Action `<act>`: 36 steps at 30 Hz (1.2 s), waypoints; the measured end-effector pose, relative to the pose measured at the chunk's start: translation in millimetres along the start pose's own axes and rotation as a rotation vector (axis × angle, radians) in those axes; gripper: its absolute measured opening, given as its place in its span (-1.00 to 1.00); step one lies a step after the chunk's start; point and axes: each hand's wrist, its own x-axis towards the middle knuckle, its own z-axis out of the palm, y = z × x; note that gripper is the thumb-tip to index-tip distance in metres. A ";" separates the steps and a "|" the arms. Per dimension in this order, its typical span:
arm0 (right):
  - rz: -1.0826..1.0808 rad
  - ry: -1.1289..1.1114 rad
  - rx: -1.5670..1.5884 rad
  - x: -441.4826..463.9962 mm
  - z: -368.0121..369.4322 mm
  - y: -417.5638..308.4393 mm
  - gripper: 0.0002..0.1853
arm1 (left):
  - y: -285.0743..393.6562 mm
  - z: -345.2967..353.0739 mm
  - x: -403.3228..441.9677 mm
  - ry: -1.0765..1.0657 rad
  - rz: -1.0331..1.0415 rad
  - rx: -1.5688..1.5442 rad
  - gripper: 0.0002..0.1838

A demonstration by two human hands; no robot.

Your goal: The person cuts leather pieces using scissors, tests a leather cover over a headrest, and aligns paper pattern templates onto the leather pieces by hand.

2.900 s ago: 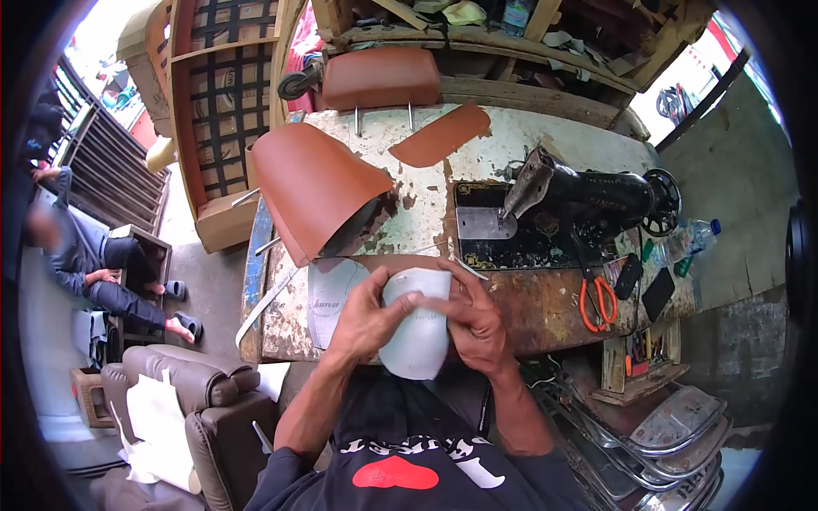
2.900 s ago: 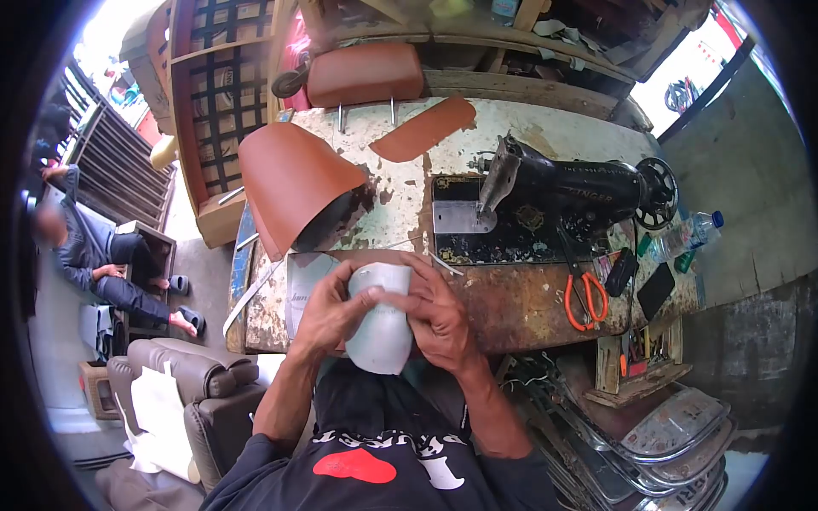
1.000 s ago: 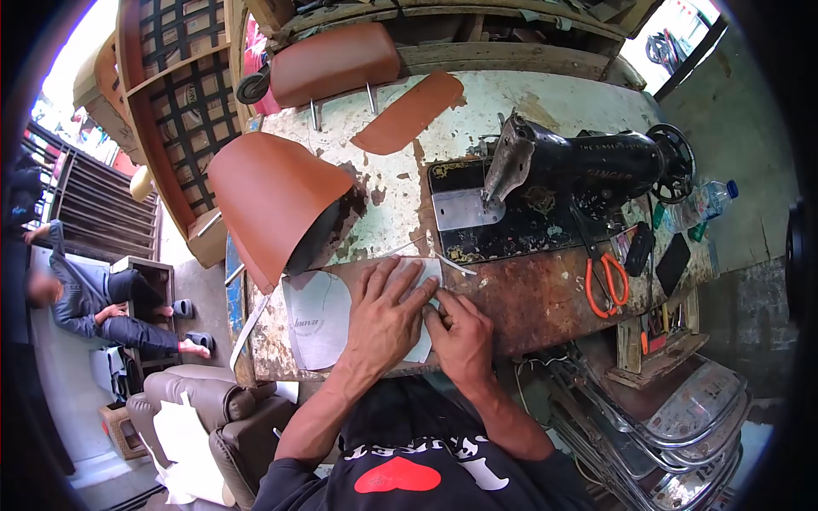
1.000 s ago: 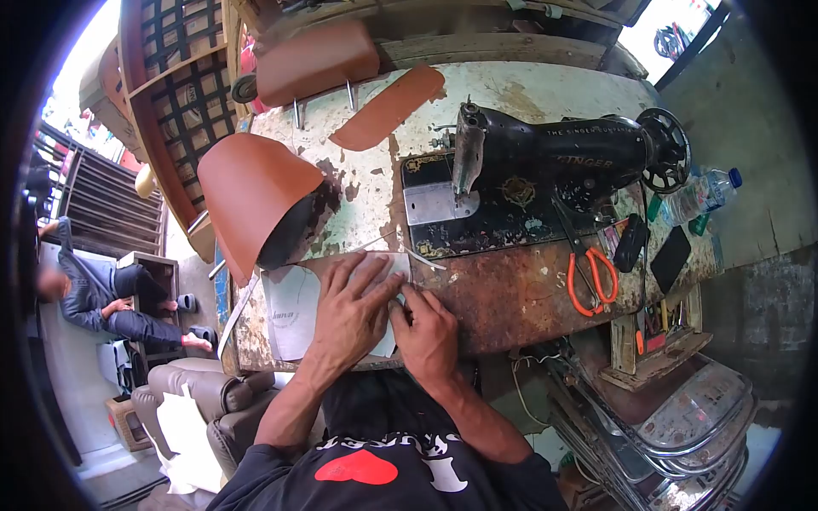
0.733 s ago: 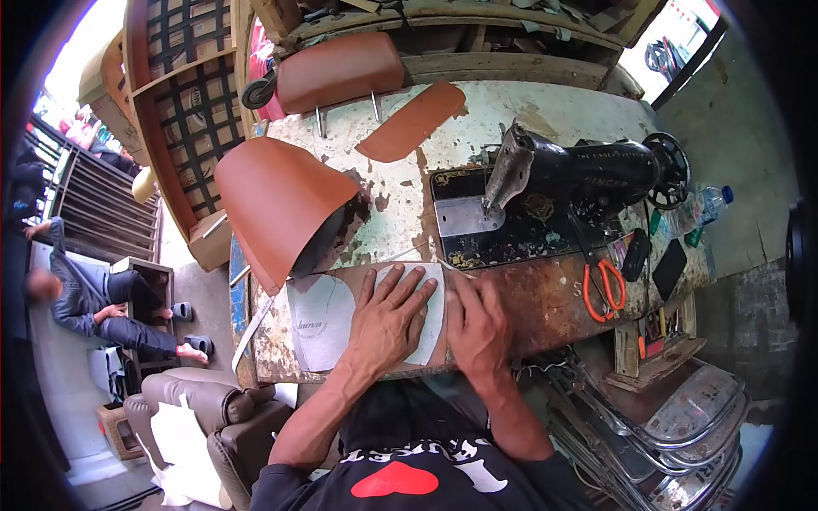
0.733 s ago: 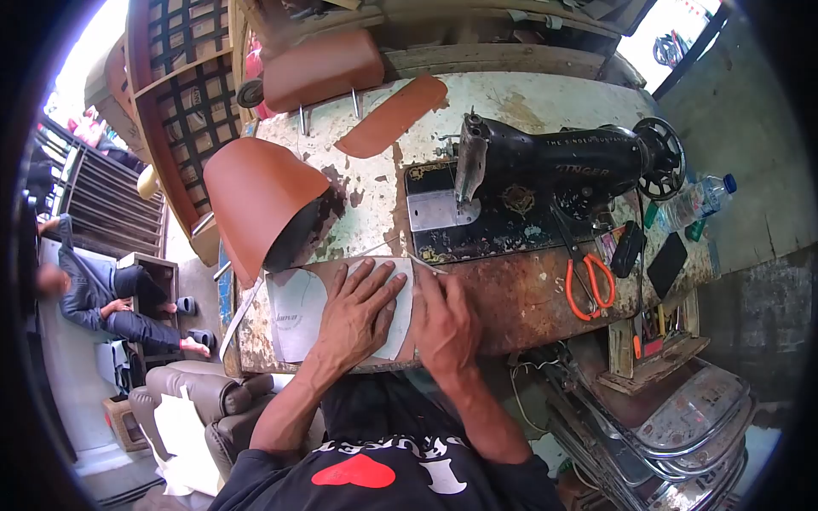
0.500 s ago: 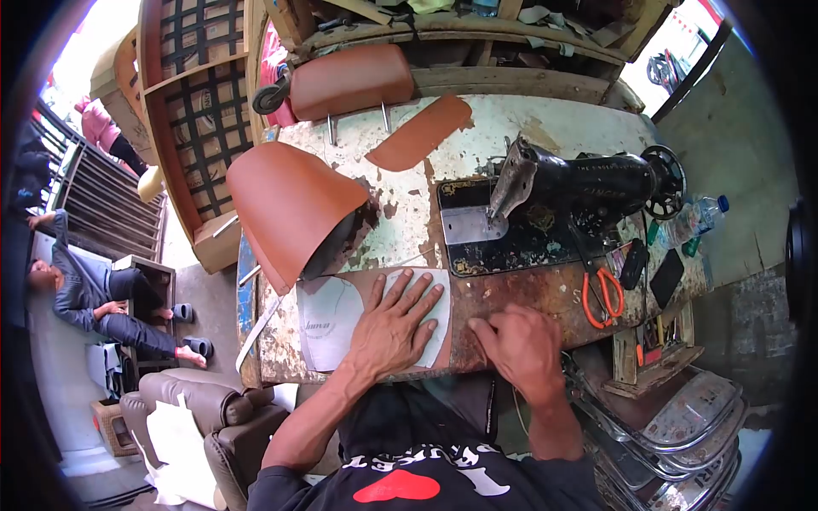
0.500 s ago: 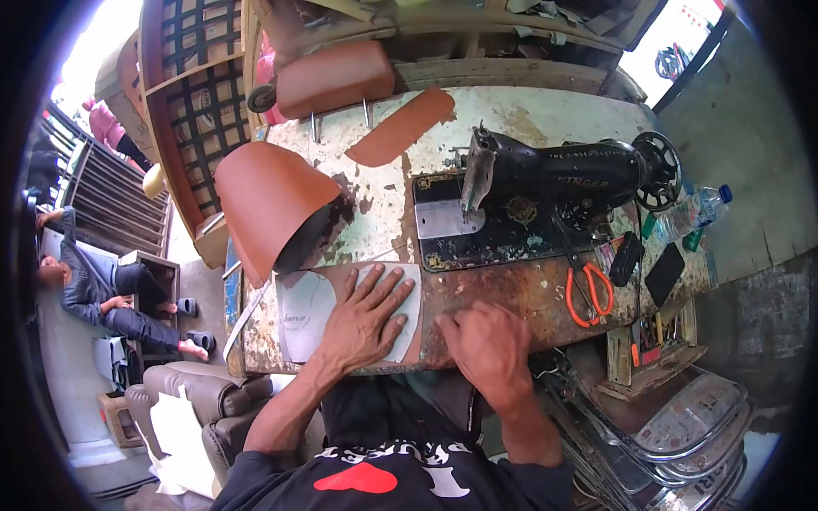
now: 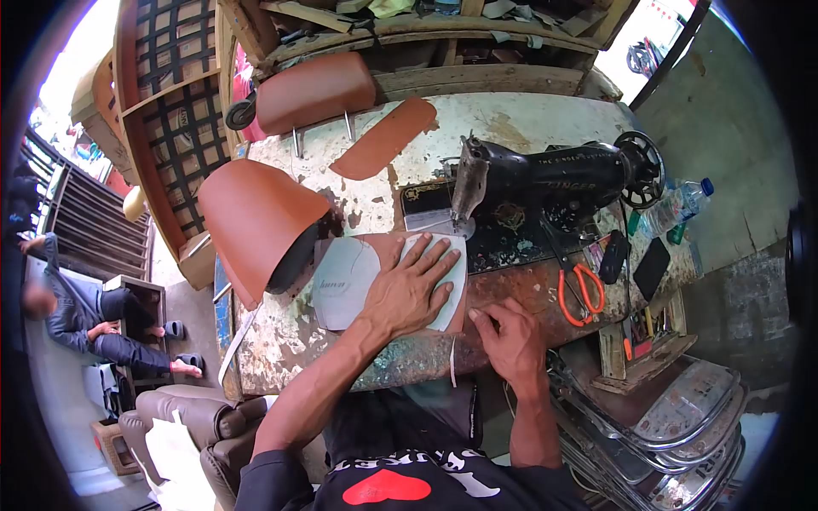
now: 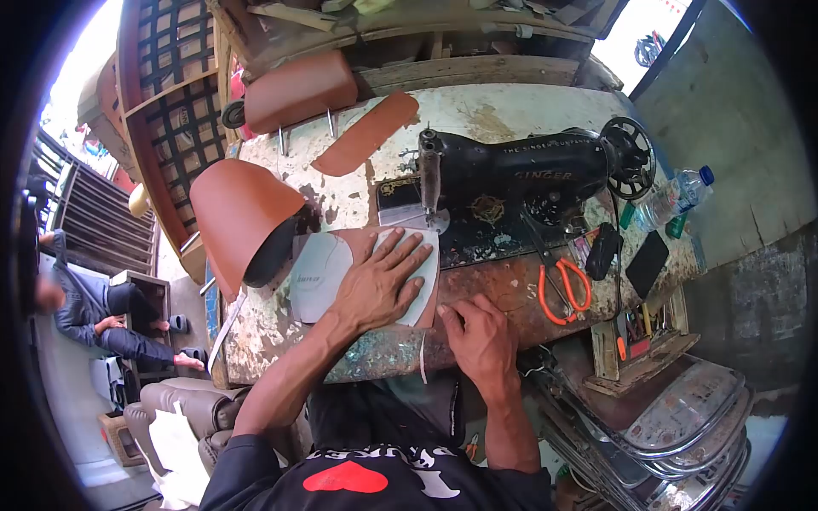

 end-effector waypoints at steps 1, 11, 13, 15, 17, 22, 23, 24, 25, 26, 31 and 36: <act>0.007 -0.027 0.012 3.9 -1.6 1.8 -0.76 | -0.7 2.0 4.3 0.014 -0.009 0.013 -0.40; 0.019 -0.012 0.194 125.1 -16.0 19.0 -0.71 | 0.0 0.1 15.2 -0.002 -0.061 0.055 -0.38; 0.268 -0.172 0.342 170.6 -13.4 20.5 -0.68 | 0.9 0.2 14.9 -0.006 -0.056 0.059 -0.38; 0.127 -0.122 0.645 214.5 19.0 53.3 -0.63 | 0.7 0.9 15.0 -0.007 -0.066 0.043 -0.38; -0.077 -0.100 0.897 262.8 74.8 99.8 -0.57 | 1.6 1.2 15.9 -0.005 -0.068 0.044 -0.39; -0.319 -0.258 1.020 279.6 115.2 103.4 -0.44 | 2.5 -2.0 17.6 0.024 -0.056 0.069 -0.41; -0.118 -0.359 1.382 272.4 100.9 92.0 -0.45 | 0.1 -2.7 20.6 0.029 -0.056 0.073 -0.41; 0.120 -0.394 1.747 266.2 87.6 82.0 -0.46 | 0.3 -1.8 20.4 0.025 -0.060 0.069 -0.41; 0.131 -0.386 1.751 251.2 78.9 71.6 -0.46 | 1.9 -0.3 18.2 0.015 -0.063 0.063 -0.41; 0.098 -0.294 1.691 235.4 67.4 51.5 -0.49 | 0.8 1.3 18.2 0.022 -0.063 0.059 -0.40; 0.067 -0.284 1.584 247.3 85.5 76.5 -0.55 | 1.5 -2.3 19.2 -0.007 -0.074 0.069 -0.39; 0.206 -0.167 1.621 234.4 72.2 53.1 -0.54 | -0.5 0.3 19.8 -0.006 -0.074 0.069 -0.39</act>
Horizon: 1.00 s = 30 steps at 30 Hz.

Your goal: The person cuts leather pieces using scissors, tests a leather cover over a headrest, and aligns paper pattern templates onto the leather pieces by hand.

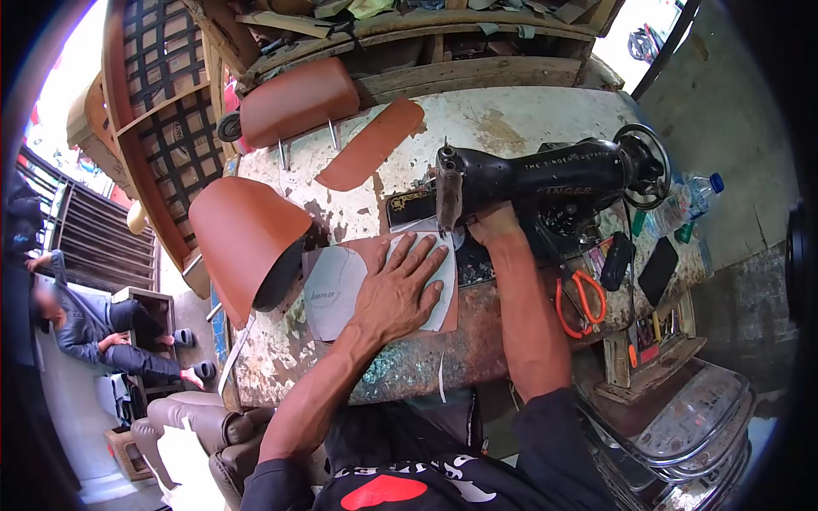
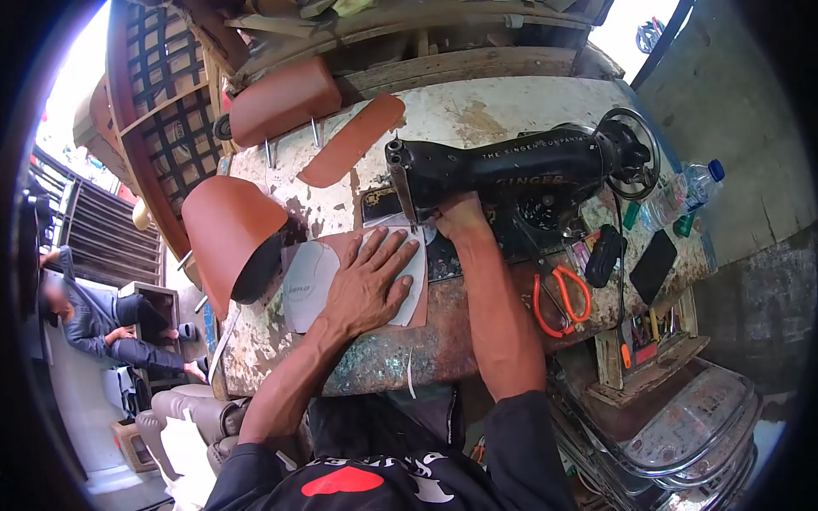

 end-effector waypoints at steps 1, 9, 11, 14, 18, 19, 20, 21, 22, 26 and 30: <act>-0.005 0.054 -0.034 2.5 -2.2 3.1 -0.54 | 0.2 -0.2 0.5 -0.002 -0.001 0.001 -0.39; -0.056 -0.194 0.130 10.2 -6.5 9.0 -0.44 | -0.7 -2.3 -2.6 -0.014 0.015 0.006 -0.38; -0.060 -0.246 0.206 10.7 -7.0 8.5 -0.44 | 0.1 -3.3 -3.0 -0.025 0.026 0.007 -0.38; -0.032 -0.162 0.100 10.5 -7.4 7.4 -0.43 | -0.9 -3.2 -4.3 -0.020 0.038 -0.006 -0.38; 0.003 -0.083 0.121 11.6 -19.3 13.0 -0.47 | 1.5 -6.3 -3.8 -0.032 0.032 0.003 -0.38; 0.010 -0.079 0.122 9.5 -16.3 9.7 -0.48 | 1.1 -5.6 -3.0 -0.033 0.036 0.003 -0.38; 0.018 -0.074 0.123 7.2 -13.1 6.3 -0.50 | 0.1 -4.8 -2.4 -0.030 0.031 -0.009 -0.38; -0.004 -0.023 0.046 2.7 -10.1 4.5 -0.55 | -0.5 -4.1 -2.6 -0.028 0.023 -0.020 -0.38; -0.013 0.001 0.009 1.5 -9.5 4.8 -0.58 | -0.7 -3.7 -3.0 -0.030 0.021 -0.020 -0.38; -0.007 -0.033 -0.075 5.1 -17.0 7.3 -0.69 | -2.3 -3.1 0.6 -0.013 0.027 -0.001 -0.37; -0.055 -0.068 -0.111 -4.2 -4.8 -0.9 -0.74 | -4.4 -1.8 3.4 -0.010 0.014 -0.004 -0.37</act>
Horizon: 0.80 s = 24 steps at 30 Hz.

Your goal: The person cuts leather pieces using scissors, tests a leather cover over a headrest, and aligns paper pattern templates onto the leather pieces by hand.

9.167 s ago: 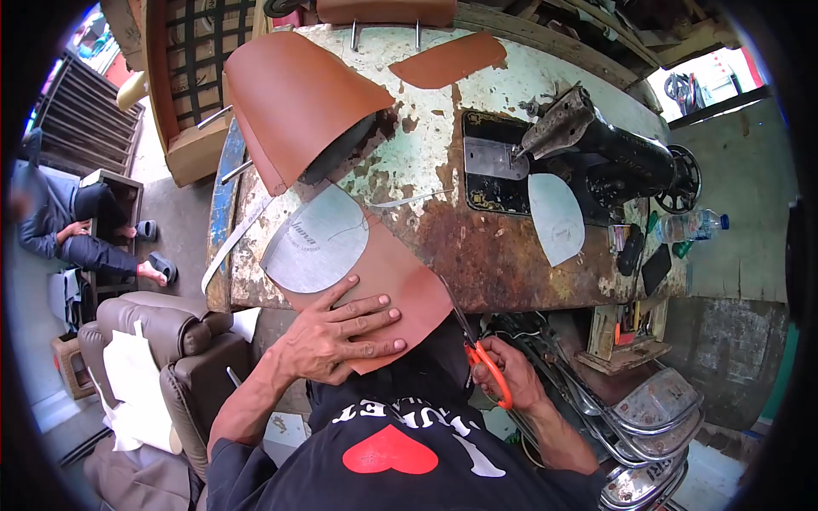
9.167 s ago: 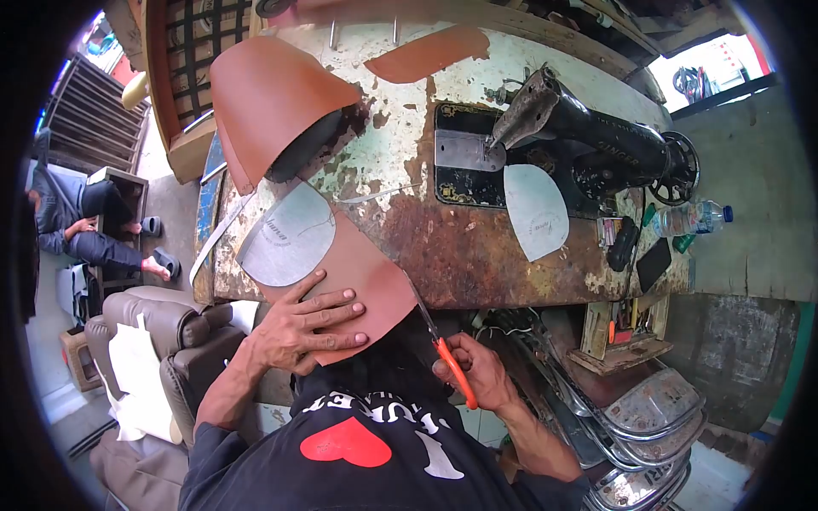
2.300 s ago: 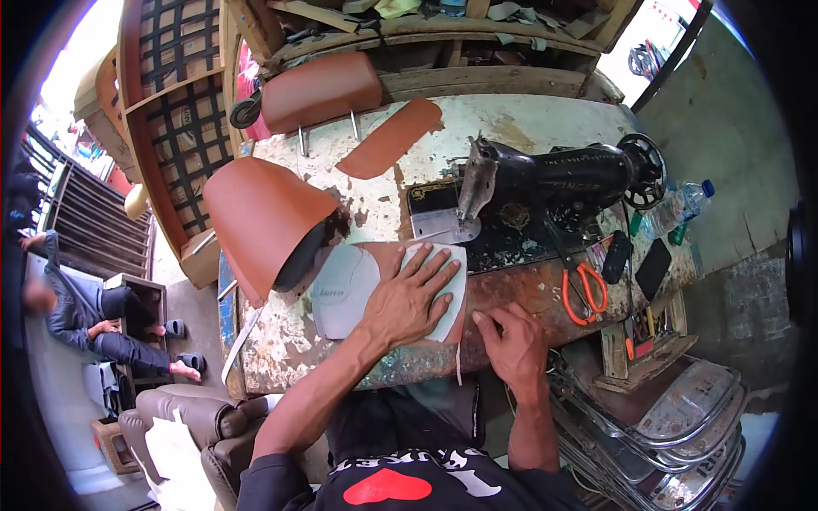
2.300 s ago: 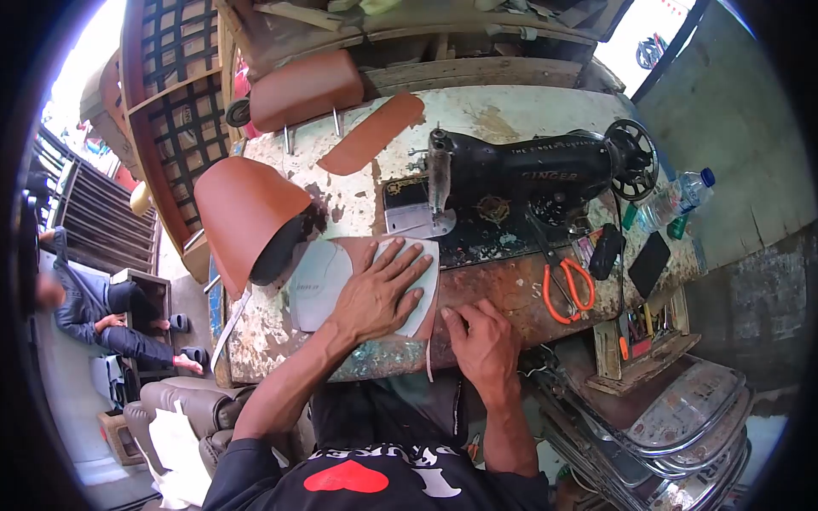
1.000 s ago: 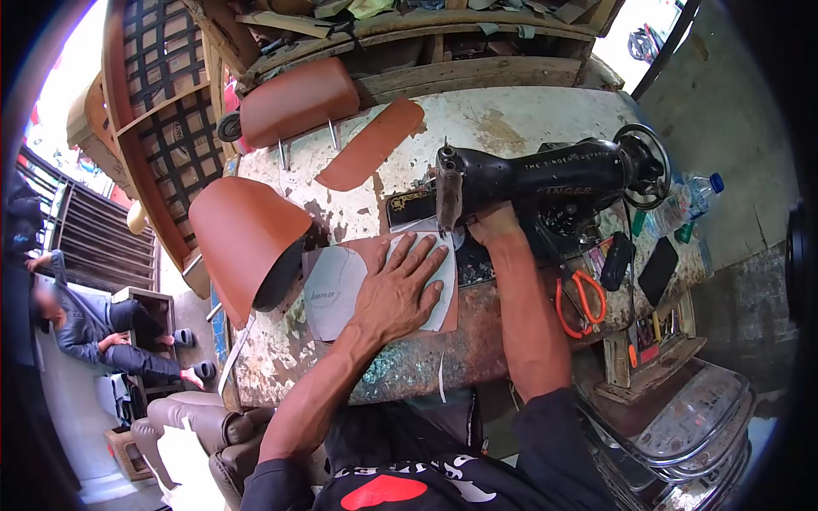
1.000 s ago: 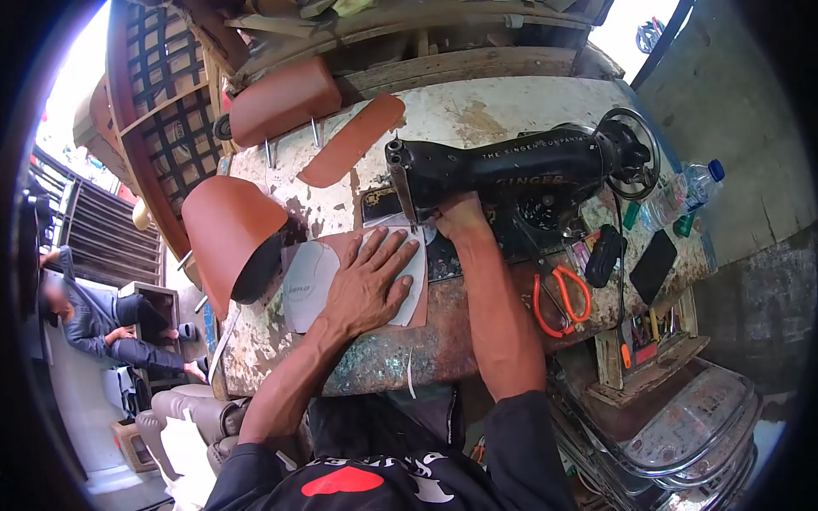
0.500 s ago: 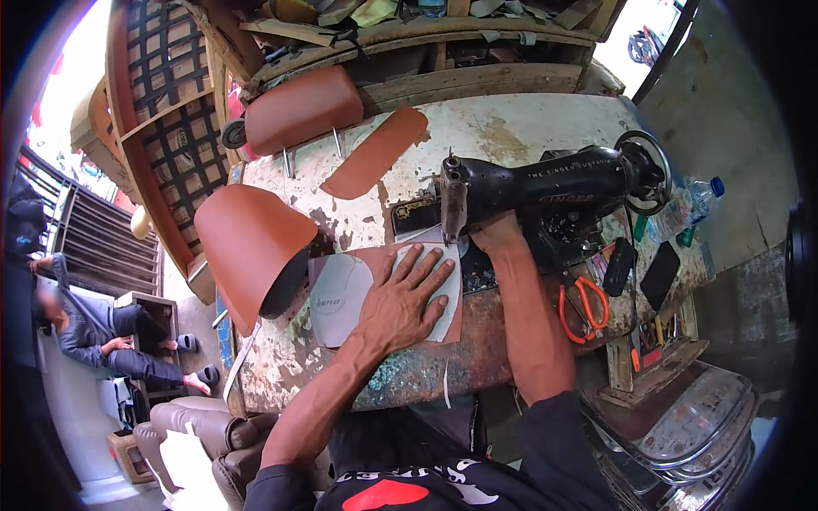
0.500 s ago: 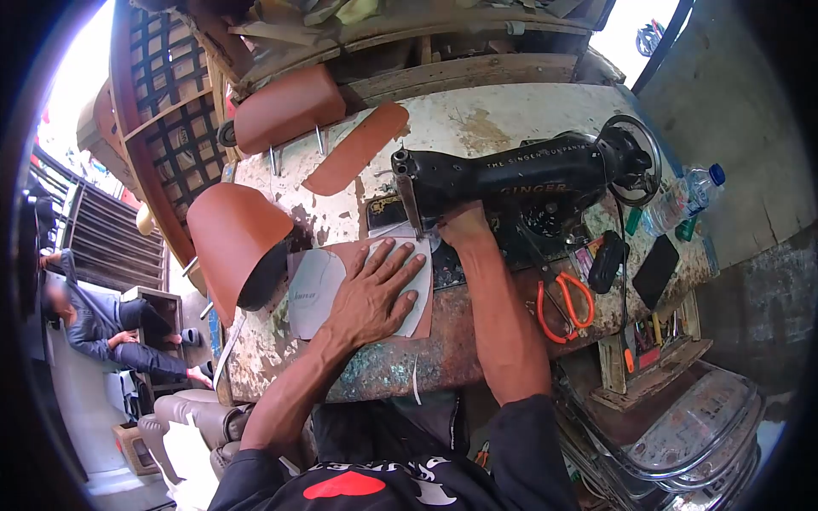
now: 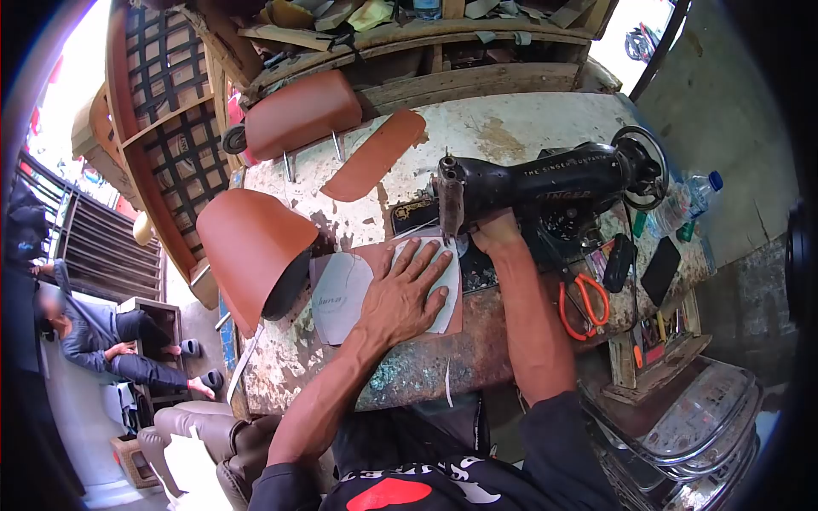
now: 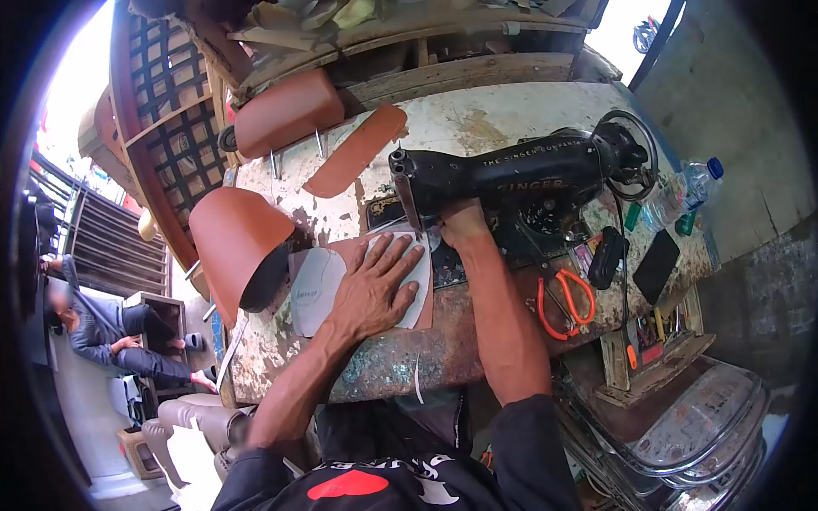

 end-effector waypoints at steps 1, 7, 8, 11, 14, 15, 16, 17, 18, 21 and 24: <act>0.007 0.047 -0.051 -4.4 8.0 -5.3 -0.73 | -0.4 0.5 0.2 0.000 0.007 0.002 -0.37; -0.033 0.215 -1.237 -43.3 40.2 -51.2 -0.81 | -4.5 -14.8 -2.8 -0.014 0.052 -0.046 -0.35; -0.051 0.216 -1.513 -59.0 48.0 -65.8 -0.79 | -4.4 -26.1 -10.4 -0.095 0.105 -0.082 -0.33; -0.358 0.049 -1.189 -130.4 42.3 -56.1 -0.72 | -10.0 -39.5 -26.3 -0.195 0.171 -0.188 -0.33; -0.166 -0.034 -1.268 -180.3 50.1 -48.8 -0.73 | -17.7 -39.0 -29.1 -0.150 0.218 -0.228 -0.53; -0.348 -0.080 -1.341 -190.6 48.4 -38.1 -0.74 | -18.4 -38.4 -28.0 -0.150 0.212 -0.233 -0.53; -0.533 -0.123 -1.407 -201.6 47.8 -30.0 -0.74 | -19.0 -37.8 -26.3 -0.131 0.231 -0.221 -0.56; -0.530 -0.121 -1.408 -212.2 49.8 -24.9 -0.74 | -19.2 -37.4 -24.8 -0.114 0.255 -0.207 -0.58; -0.510 -0.138 -1.516 -221.2 53.1 -20.1 -0.73 | -19.4 -35.5 -24.1 -0.116 0.259 -0.206 -0.58; -0.551 -0.098 -1.640 -237.7 53.2 0.2 -0.70 | -21.1 -26.6 -24.3 -0.018 0.317 -0.154 -0.61; -0.547 -0.074 -1.660 -241.0 53.8 3.0 -0.66 | -18.7 -20.7 -25.5 0.041 0.318 -0.146 -0.63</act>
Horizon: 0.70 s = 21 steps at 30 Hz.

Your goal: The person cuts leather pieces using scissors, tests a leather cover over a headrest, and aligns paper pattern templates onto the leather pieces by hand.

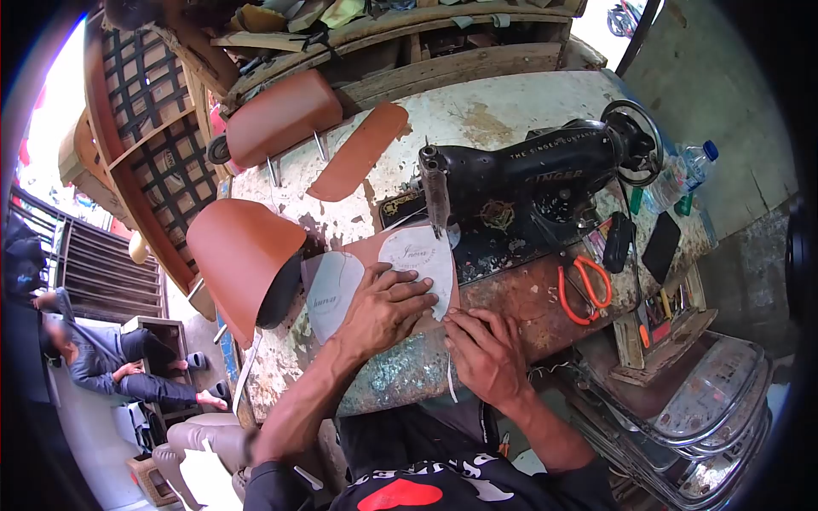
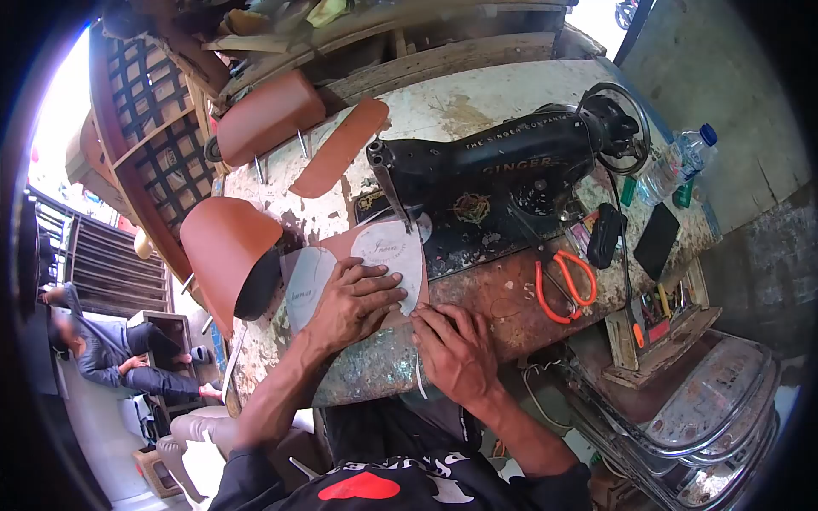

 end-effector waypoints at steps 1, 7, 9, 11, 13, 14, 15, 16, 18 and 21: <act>-0.007 0.000 -0.019 0.2 0.7 0.4 -0.65 | 0.8 0.6 1.9 0.036 -0.018 -0.032 -0.65; -0.011 -0.001 -0.040 3.2 0.6 0.1 -0.65 | 4.7 5.1 8.4 0.113 -0.060 -0.047 -0.70; 0.003 -0.011 -0.048 4.5 1.0 -0.4 -0.65 | 7.0 5.2 9.7 0.108 -0.068 -0.041 -0.71; 0.003 0.005 -0.041 6.6 0.7 -0.5 -0.64 | 10.5 2.4 13.0 0.104 -0.096 -0.037 -0.70; 0.014 0.006 -0.044 8.6 1.8 -0.1 -0.64 | 10.6 1.9 16.5 0.119 -0.095 -0.033 -0.68; 0.022 -0.002 -0.041 8.4 2.0 -0.7 -0.64 | 11.8 1.9 16.7 0.132 -0.107 -0.031 -0.65; 0.018 0.002 -0.044 10.5 2.5 -0.1 -0.64 | 10.9 1.4 18.9 0.136 -0.104 -0.028 -0.65; 0.023 -0.003 -0.048 11.0 2.8 -0.2 -0.64 | 11.2 1.4 19.6 0.132 -0.114 -0.019 -0.65; 0.028 -0.008 -0.051 11.6 3.7 0.2 -0.63 | 11.6 2.1 20.9 0.126 -0.125 -0.011 -0.65; 0.046 -0.049 -0.061 10.4 4.8 0.3 -0.57 | 14.5 5.7 20.8 0.141 -0.150 -0.008 -0.67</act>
